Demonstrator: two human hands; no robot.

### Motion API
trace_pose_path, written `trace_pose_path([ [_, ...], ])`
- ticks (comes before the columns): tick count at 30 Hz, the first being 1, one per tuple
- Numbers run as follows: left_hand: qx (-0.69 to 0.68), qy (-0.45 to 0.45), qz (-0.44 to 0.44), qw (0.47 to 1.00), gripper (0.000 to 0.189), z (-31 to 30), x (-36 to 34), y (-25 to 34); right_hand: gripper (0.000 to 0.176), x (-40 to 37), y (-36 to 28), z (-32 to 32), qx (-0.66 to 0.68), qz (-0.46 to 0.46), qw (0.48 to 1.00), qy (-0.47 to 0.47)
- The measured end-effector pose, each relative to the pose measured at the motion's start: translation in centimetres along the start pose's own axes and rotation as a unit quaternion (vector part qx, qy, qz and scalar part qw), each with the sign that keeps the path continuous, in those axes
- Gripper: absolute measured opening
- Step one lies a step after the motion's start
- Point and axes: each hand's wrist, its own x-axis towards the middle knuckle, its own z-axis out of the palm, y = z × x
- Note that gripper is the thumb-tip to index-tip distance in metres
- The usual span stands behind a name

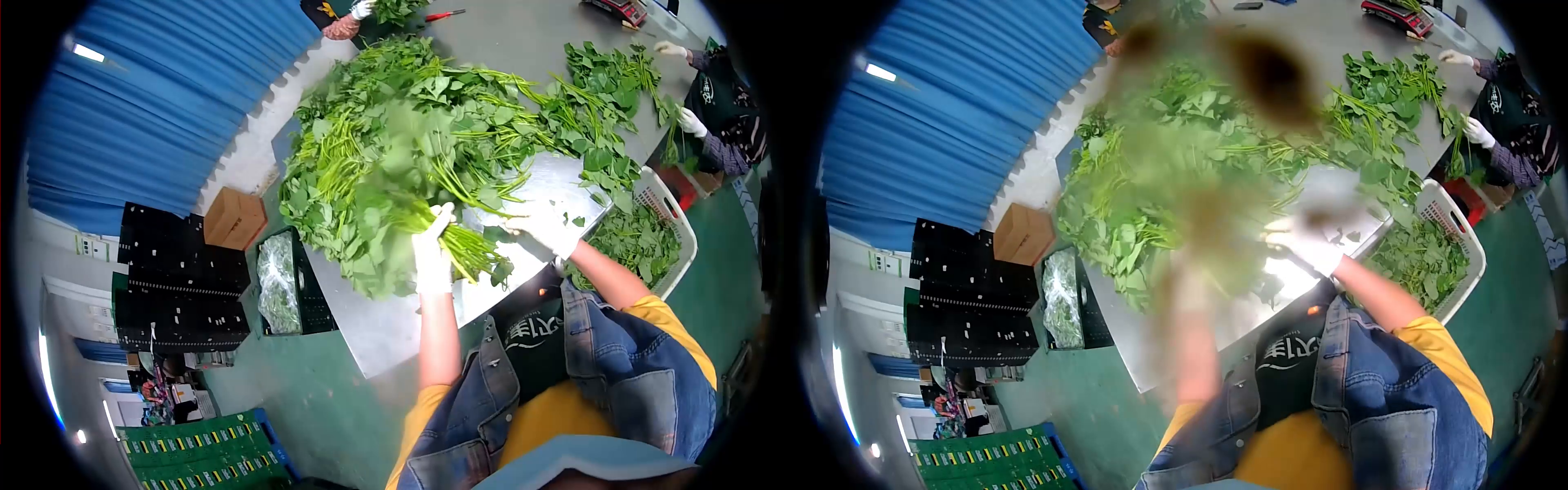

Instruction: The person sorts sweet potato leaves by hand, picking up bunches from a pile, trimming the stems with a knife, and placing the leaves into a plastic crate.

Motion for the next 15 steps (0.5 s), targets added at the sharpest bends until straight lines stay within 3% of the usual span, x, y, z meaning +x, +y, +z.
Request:
trace_pose_path([
  [4,-0.034,-0.027,0.011,0.999,0.023,1.6,0.2,-0.7,0.016,-1.6,-1.5,-0.2,-0.063,0.017,0.998,-0.015],
  [6,-0.059,-0.009,-0.023,0.998,0.023,3.2,-1.4,0.2,0.019,-2.3,-1.4,-0.5,-0.166,-0.049,0.985,0.008],
  [7,-0.087,0.011,-0.054,0.995,0.023,3.8,-2.0,0.6,0.026,-2.3,-0.6,-0.8,-0.241,-0.039,0.970,0.019],
  [8,-0.085,0.008,-0.055,0.995,0.023,3.9,-1.9,0.3,0.026,-2.4,-1.2,-1.0,-0.241,-0.039,0.970,0.023],
  [10,0.002,-0.003,-0.029,1.000,0.021,4.0,-1.6,-0.4,0.035,-2.5,-3.2,-1.3,-0.193,0.036,0.979,-0.059],
  [11,0.013,-0.009,-0.011,1.000,0.020,5.6,-3.0,0.4,0.038,-1.5,-1.4,-1.4,-0.197,-0.055,0.977,-0.054],
  [12,0.086,-0.023,-0.007,0.996,0.018,5.7,-2.9,0.0,0.038,-0.3,-1.0,-0.9,-0.195,-0.052,0.978,-0.051],
  [14,0.161,-0.039,0.013,0.986,0.019,6.6,-3.9,-0.1,0.039,2.4,-1.0,0.4,-0.034,-0.034,0.999,-0.013],
  [15,0.125,-0.063,0.023,0.990,0.019,6.3,-3.1,-1.3,0.039,3.1,-0.5,0.5,-0.034,-0.034,0.999,-0.007],
])
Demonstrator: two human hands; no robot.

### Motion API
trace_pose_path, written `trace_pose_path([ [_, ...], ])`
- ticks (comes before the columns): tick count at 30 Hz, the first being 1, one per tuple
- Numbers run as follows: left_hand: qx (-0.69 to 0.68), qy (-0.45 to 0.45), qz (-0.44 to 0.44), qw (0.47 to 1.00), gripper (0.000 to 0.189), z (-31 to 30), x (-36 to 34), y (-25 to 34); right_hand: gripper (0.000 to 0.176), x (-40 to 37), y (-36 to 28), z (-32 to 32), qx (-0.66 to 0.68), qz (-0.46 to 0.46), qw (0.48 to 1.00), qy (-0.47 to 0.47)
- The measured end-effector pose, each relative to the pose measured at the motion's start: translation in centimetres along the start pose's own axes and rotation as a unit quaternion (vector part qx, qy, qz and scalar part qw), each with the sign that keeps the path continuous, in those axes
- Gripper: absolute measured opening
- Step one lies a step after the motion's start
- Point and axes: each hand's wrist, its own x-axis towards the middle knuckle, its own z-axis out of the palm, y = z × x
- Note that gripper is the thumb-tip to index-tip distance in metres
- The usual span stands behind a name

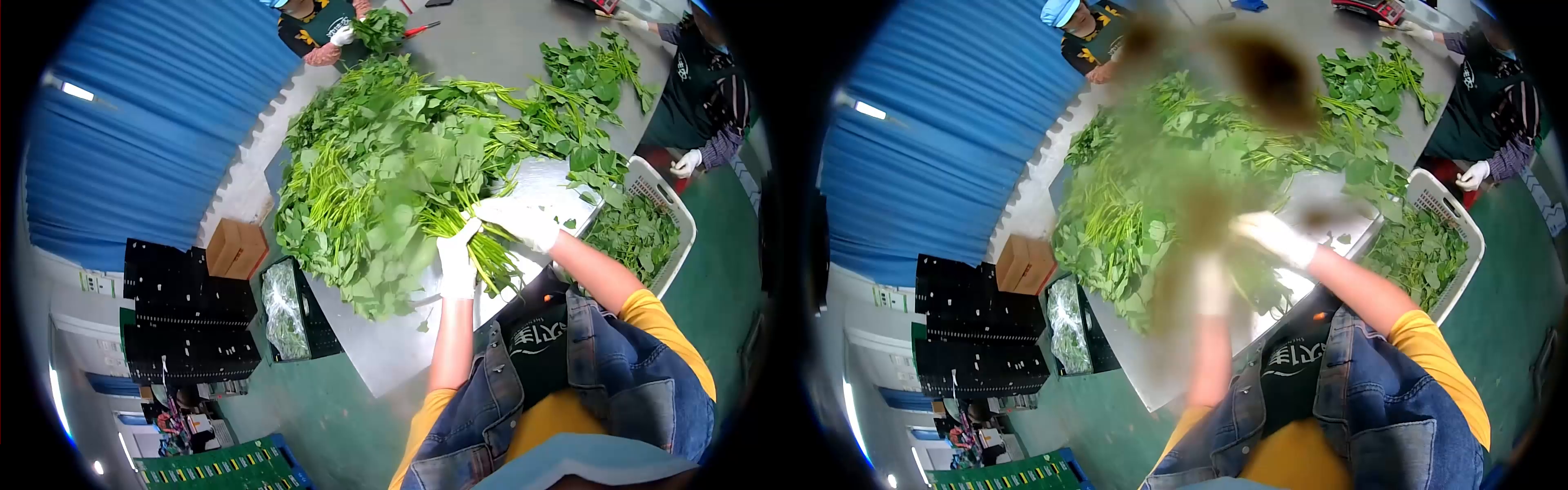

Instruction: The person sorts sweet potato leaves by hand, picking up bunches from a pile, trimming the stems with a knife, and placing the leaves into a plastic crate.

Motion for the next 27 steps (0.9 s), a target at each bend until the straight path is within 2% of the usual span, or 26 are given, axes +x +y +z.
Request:
trace_pose_path([
  [2,0.018,0.005,0.003,1.000,0.019,-0.1,0.5,-1.1,0.034,0.6,0.2,0.2,0.158,0.064,0.985,0.027],
  [3,0.035,0.013,0.010,0.999,0.020,0.0,0.7,-1.2,0.034,0.4,-0.1,-0.1,0.159,0.064,0.985,0.028],
  [4,-0.017,0.026,0.044,0.999,0.019,0.0,0.7,-1.6,0.030,-0.2,-0.5,-0.9,0.201,0.069,0.976,0.045],
  [6,-0.058,0.058,0.035,0.996,0.019,-1.2,1.3,-2.0,0.019,-2.6,-2.4,-2.2,0.328,0.081,0.940,0.045],
  [7,-0.083,0.072,0.038,0.993,0.018,-2.2,1.7,-2.3,0.018,-4.3,-3.8,-3.0,0.286,0.056,0.953,0.087],
  [8,-0.076,0.061,0.104,0.990,0.016,-5.2,4.0,-5.4,0.018,-5.0,-1.9,-4.9,0.261,0.018,0.961,0.084],
  [9,-0.130,0.082,0.028,0.988,0.015,-4.8,3.7,-3.0,0.016,-6.6,-1.9,-7.4,0.302,-0.008,0.951,0.061],
  [10,-0.143,0.093,-0.003,0.985,0.015,-4.7,3.6,-1.1,0.015,-8.6,-1.9,-8.7,0.255,0.009,0.958,0.130],
  [11,-0.155,0.102,-0.034,0.982,0.015,-4.8,3.7,0.1,0.014,-10.0,0.3,-11.3,0.239,0.061,0.957,0.155],
  [12,-0.127,0.102,-0.024,0.986,0.016,-5.6,3.9,0.0,0.016,-12.0,2.8,-14.2,0.137,0.083,0.980,0.121],
  [13,-0.127,0.107,-0.022,0.986,0.016,-5.6,3.6,0.3,0.021,-14.1,7.0,-17.5,-0.014,0.152,0.985,0.086],
  [14,-0.108,0.093,-0.015,0.990,0.017,-5.4,3.0,0.6,0.025,-16.7,14.6,-21.3,-0.186,0.223,0.955,0.059],
  [15,-0.092,0.077,-0.007,0.993,0.018,-5.1,2.7,0.7,0.021,-18.3,13.4,-20.4,-0.616,0.289,0.731,0.048],
  [16,-0.005,0.059,0.041,0.997,0.021,-5.8,3.2,-0.5,0.021,-18.0,12.9,-20.0,-0.616,0.289,0.731,0.047],
  [17,-0.149,0.059,-0.029,0.987,0.021,-6.2,5.1,-2.1,0.022,-17.7,12.1,-19.3,-0.568,0.234,0.782,0.102],
  [18,-0.149,0.058,-0.030,0.987,0.021,-6.0,4.8,-2.7,0.024,-17.1,11.1,-18.5,-0.515,0.177,0.824,0.155],
  [19,-0.167,0.012,0.010,0.986,0.021,-6.2,4.0,-3.3,0.026,-16.7,9.6,-17.2,-0.455,0.120,0.858,0.205],
  [20,-0.182,-0.036,0.050,0.981,0.022,-6.2,3.4,-3.7,0.028,-14.8,5.4,-14.7,-0.394,0.091,0.885,0.230],
  [21,-0.181,-0.036,0.046,0.982,0.022,-5.9,2.9,-3.9,0.030,-12.6,1.4,-12.6,-0.331,0.063,0.907,0.255],
  [23,-0.172,-0.041,0.051,0.983,0.023,-4.8,2.7,-3.8,0.027,-9.1,2.0,-11.4,-0.251,-0.057,0.938,0.234],
  [24,-0.166,-0.042,0.069,0.983,0.021,-5.0,3.3,-4.8,0.026,-7.6,-0.2,-9.9,-0.217,-0.097,0.952,0.191],
  [25,-0.158,0.016,-0.044,0.986,0.021,-2.6,3.7,-2.6,0.025,-6.2,-2.6,-7.8,-0.183,-0.136,0.963,0.147],
  [27,-0.213,0.012,-0.080,0.974,0.021,-1.5,1.7,-1.5,0.025,-3.9,-4.9,-4.7,-0.166,-0.160,0.967,0.106],
])
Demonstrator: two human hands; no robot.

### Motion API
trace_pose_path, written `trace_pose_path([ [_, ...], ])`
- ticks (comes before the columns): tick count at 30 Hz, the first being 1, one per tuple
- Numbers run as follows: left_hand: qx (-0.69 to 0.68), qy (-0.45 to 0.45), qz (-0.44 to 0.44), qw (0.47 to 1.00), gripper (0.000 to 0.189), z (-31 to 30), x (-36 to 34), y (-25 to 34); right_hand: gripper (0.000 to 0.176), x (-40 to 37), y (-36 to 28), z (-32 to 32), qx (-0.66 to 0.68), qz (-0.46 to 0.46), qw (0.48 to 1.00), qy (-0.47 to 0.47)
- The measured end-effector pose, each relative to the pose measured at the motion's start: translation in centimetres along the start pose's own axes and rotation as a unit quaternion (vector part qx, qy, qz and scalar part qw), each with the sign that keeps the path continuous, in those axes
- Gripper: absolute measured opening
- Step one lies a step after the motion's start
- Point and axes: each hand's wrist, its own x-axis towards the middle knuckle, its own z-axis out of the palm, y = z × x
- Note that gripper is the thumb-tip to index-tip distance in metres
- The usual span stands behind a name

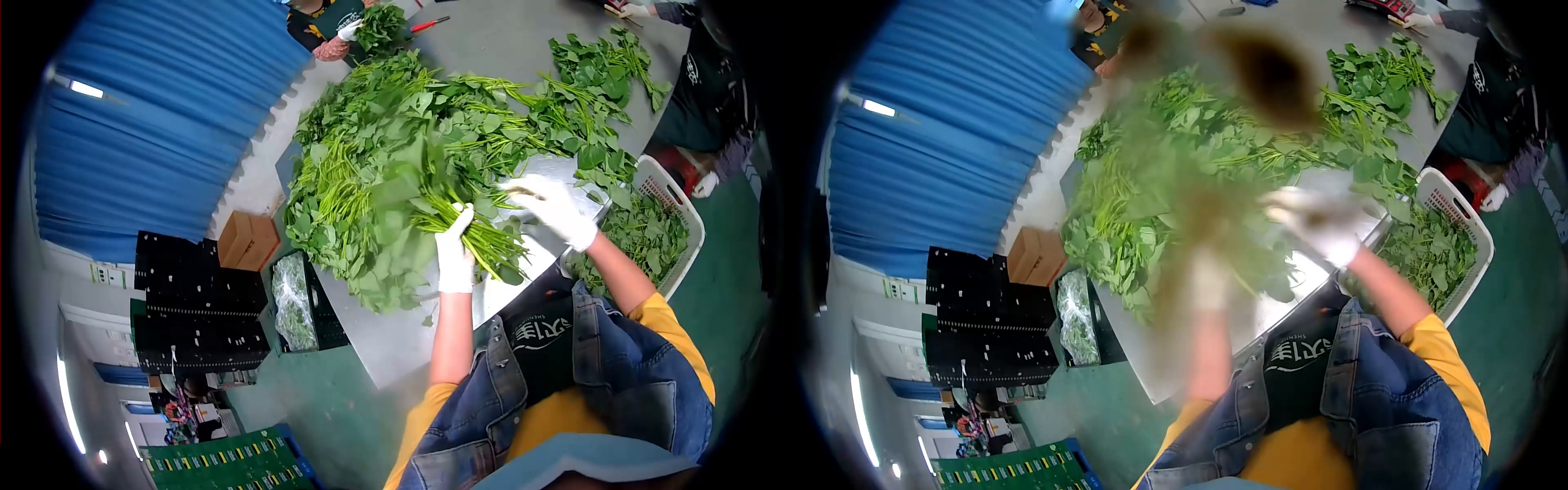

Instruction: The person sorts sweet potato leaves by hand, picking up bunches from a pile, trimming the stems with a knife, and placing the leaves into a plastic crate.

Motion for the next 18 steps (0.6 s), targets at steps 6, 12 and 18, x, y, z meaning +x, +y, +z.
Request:
trace_pose_path([
  [6,0.243,-0.021,0.150,0.958,0.032,0.3,-1.7,-1.6,0.019,2.6,1.2,6.4,-0.126,-0.085,0.988,-0.002],
  [12,0.113,0.010,0.073,0.991,0.024,0.5,-3.2,-0.7,0.017,1.1,1.7,7.5,0.275,0.068,0.958,0.039],
  [18,0.027,0.023,0.065,0.997,0.022,-3.6,0.2,1.8,0.019,-4.8,9.9,2.5,0.218,0.247,0.931,0.156],
])
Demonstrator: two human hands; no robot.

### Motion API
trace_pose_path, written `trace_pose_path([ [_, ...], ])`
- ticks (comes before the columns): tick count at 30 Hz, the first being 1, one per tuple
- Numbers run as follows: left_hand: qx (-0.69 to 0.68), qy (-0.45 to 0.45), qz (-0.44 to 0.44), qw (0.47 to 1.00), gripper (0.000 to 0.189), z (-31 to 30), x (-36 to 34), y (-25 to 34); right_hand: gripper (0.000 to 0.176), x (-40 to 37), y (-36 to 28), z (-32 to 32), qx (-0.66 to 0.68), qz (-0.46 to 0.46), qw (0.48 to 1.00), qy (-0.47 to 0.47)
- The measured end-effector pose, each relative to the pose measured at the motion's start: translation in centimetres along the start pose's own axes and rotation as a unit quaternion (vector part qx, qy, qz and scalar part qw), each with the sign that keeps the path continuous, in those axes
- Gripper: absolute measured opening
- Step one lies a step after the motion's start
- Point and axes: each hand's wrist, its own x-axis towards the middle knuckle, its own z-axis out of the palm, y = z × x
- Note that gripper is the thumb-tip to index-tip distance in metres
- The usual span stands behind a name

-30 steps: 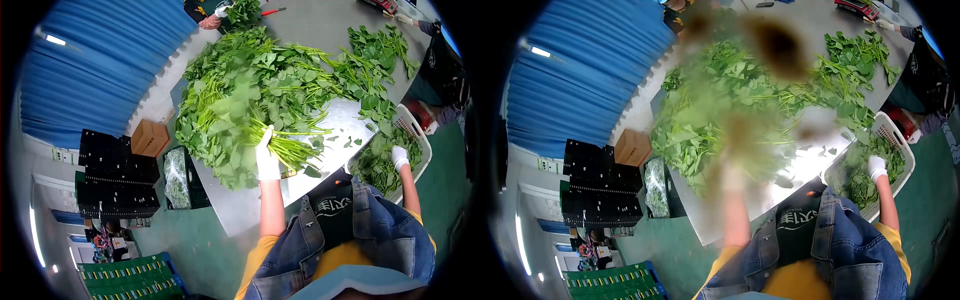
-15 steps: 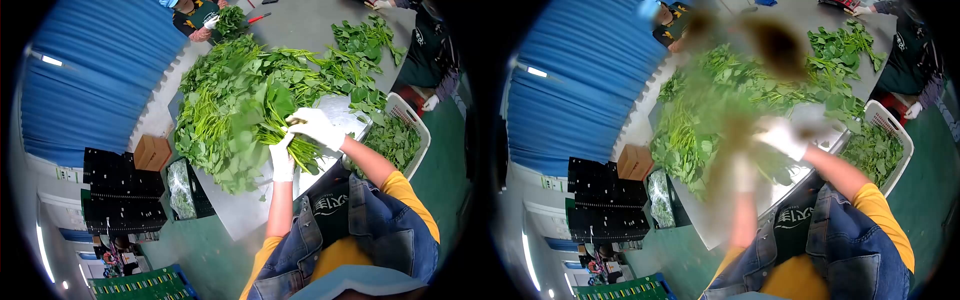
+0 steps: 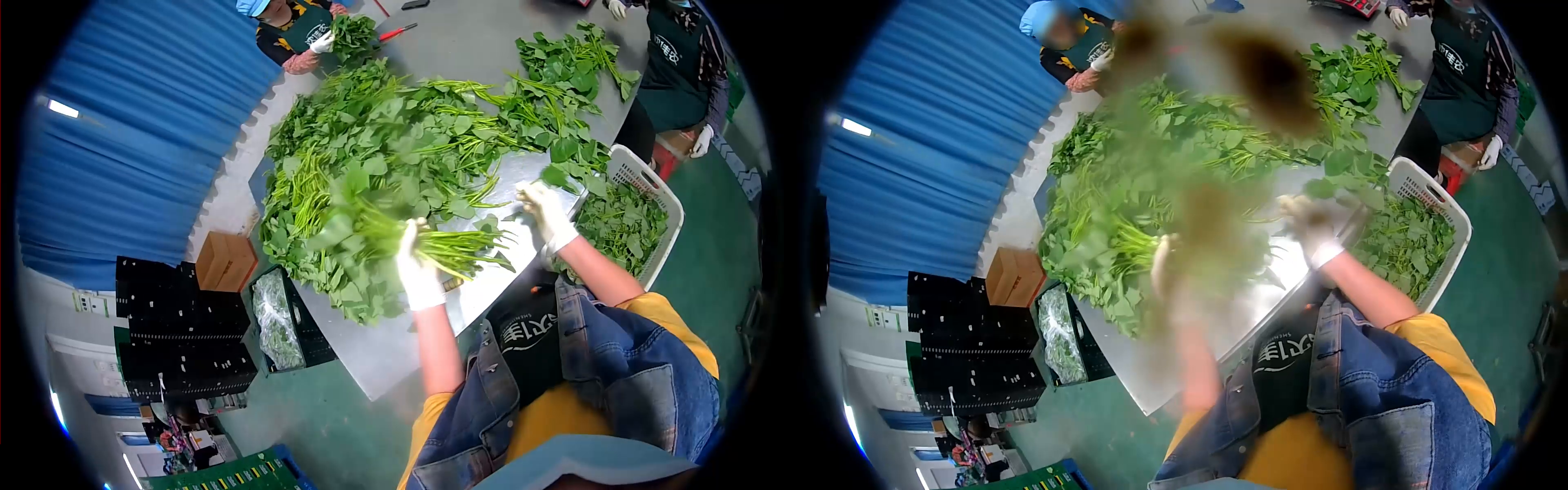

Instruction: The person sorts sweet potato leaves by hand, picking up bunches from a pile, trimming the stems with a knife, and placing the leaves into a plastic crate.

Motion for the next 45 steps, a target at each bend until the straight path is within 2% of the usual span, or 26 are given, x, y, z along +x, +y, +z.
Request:
trace_pose_path([
  [1,-0.030,0.015,0.017,0.999,0.023,0.7,-0.8,1.0,0.019,0.8,1.8,-2.7,-0.004,0.002,1.000,0.003],
  [2,-0.060,0.030,0.035,0.997,0.025,1.5,-1.6,2.0,0.025,1.8,3.1,-5.4,0.264,0.115,0.958,-0.005],
  [3,-0.061,0.021,0.052,0.997,0.026,1.3,-2.1,2.6,0.032,2.5,4.5,-6.8,0.510,0.220,0.831,-0.010],
  [4,-0.042,0.033,0.095,0.994,0.025,0.9,-1.8,2.5,0.032,3.4,6.2,-7.1,0.509,0.221,0.832,-0.007],
  [5,-0.056,0.033,0.087,0.994,0.026,0.7,-2.0,2.5,0.036,4.6,8.0,-7.3,0.300,0.223,0.926,-0.054],
  [6,-0.071,0.033,0.078,0.994,0.028,0.6,-2.5,2.6,0.040,4.9,7.6,-7.0,0.075,0.215,0.969,-0.098],
  [7,-0.056,0.038,0.065,0.996,0.032,0.6,-2.9,2.7,0.047,5.4,7.3,-6.2,0.212,0.263,0.932,-0.128],
  [8,-0.058,0.039,0.066,0.995,0.032,0.2,-2.9,2.7,0.048,5.7,5.5,-3.0,0.038,0.227,0.968,-0.097],
  [9,-0.032,0.044,0.069,0.996,0.034,-0.3,-3.0,2.7,0.049,7.1,5.5,-1.5,-0.032,0.146,0.979,-0.137],
  [10,-0.007,0.048,0.073,0.996,0.037,-0.6,-3.0,2.7,0.048,9.5,7.2,0.0,-0.036,0.063,0.986,-0.153],
  [11,-0.017,0.044,0.080,0.996,0.042,-0.6,-3.4,2.9,0.048,10.1,3.8,1.6,-0.123,-0.010,0.976,-0.177],
  [12,-0.027,0.053,0.127,0.990,0.044,0.7,-4.6,2.8,0.049,10.4,1.5,3.4,-0.091,-0.018,0.984,-0.152],
  [13,-0.016,0.069,0.136,0.988,0.045,0.1,-4.7,2.9,0.050,13.2,1.3,4.5,-0.288,-0.024,0.950,-0.120],
  [18,-0.039,0.147,0.149,0.977,0.044,-1.2,-6.7,3.5,0.052,21.2,2.7,8.4,-0.481,-0.125,0.862,-0.102],
  [21,-0.019,0.196,0.171,0.965,0.042,-1.3,-7.8,3.6,0.052,24.0,4.6,9.5,-0.539,-0.099,0.827,-0.129],
  [23,-0.003,0.218,0.173,0.961,0.020,-1.4,-8.2,4.0,0.042,24.4,4.8,9.7,-0.601,-0.147,0.775,-0.132],
  [24,-0.002,0.220,0.174,0.960,0.020,-1.4,-8.4,4.1,0.042,24.7,5.0,9.7,-0.600,-0.147,0.775,-0.134],
  [26,0.007,0.229,0.200,0.953,0.017,-1.3,-8.7,4.0,0.027,25.0,4.5,9.6,-0.705,-0.210,0.645,-0.208],
  [28,-0.017,0.209,0.184,0.960,0.015,-2.4,-8.5,4.0,0.018,23.7,4.1,9.4,-0.694,-0.222,0.663,-0.170],
  [30,-0.018,0.231,0.152,0.961,0.014,-2.0,-8.3,4.1,0.017,21.0,1.4,8.8,-0.595,-0.258,0.733,-0.205],
  [31,-0.023,0.227,0.154,0.961,0.014,-1.8,-8.1,4.1,0.019,19.3,-0.5,8.6,-0.527,-0.197,0.797,-0.220],
  [34,-0.009,0.200,0.139,0.970,0.016,-1.8,-7.7,4.0,0.017,15.3,-4.6,7.7,-0.230,-0.037,0.902,-0.363],
  [37,-0.063,0.171,0.116,0.976,0.033,-1.6,-6.3,3.6,0.020,11.0,-6.3,7.0,-0.048,0.115,0.922,-0.367],
  [38,-0.073,0.165,0.099,0.979,0.036,-2.3,-5.6,3.4,0.022,9.3,-6.7,6.8,0.010,0.111,0.923,-0.368],
  [40,-0.089,0.120,0.083,0.985,0.037,-2.9,-4.6,2.8,0.024,7.3,-6.9,6.1,0.014,0.086,0.908,-0.411],
  [45,-0.079,0.025,0.013,0.996,0.036,-4.6,-1.5,1.2,0.024,3.6,-7.8,5.4,-0.005,0.073,0.916,-0.395],
])
